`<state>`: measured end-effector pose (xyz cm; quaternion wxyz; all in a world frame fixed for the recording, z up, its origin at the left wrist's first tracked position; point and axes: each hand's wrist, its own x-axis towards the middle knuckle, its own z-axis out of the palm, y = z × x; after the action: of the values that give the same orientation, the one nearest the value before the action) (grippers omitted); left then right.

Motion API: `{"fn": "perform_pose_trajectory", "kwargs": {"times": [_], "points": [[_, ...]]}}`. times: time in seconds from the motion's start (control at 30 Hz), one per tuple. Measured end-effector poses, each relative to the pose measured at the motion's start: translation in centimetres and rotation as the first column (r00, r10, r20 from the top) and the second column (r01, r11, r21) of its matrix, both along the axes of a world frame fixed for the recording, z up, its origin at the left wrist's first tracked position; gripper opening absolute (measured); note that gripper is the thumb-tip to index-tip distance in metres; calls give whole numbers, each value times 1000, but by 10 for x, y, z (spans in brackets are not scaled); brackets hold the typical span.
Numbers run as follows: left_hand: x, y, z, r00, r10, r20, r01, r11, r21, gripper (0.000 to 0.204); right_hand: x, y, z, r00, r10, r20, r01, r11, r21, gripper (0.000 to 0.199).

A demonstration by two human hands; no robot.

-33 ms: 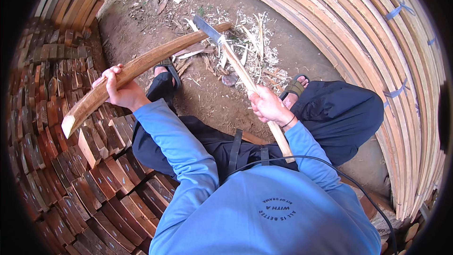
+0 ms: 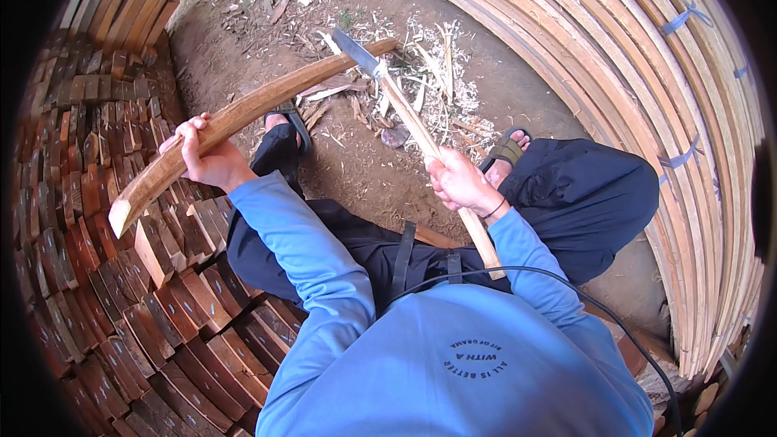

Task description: The person shapes a curved piece of wood by hand using a knife to shave off thin strips of material, holding the wood steady while sitting near stacks of timber.

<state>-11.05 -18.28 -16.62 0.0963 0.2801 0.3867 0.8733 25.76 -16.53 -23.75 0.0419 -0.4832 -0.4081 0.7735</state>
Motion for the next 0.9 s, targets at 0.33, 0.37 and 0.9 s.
{"fn": "perform_pose_trajectory", "kwargs": {"times": [0.33,0.37,0.9], "points": [[-35,-34,-30,982,89,167,-88,996,-10,13,-6,-3,-6,996,24,-89,-33,994,-106,10],[-36,-35,-30,982,87,168,-86,996,-9,14,-7,-3,-4,996,27,-86,-36,993,-113,11],[-30,-29,-26,979,123,165,-117,992,-46,8,-25,-17,8,978,150,143,-173,971,167,19]]}}
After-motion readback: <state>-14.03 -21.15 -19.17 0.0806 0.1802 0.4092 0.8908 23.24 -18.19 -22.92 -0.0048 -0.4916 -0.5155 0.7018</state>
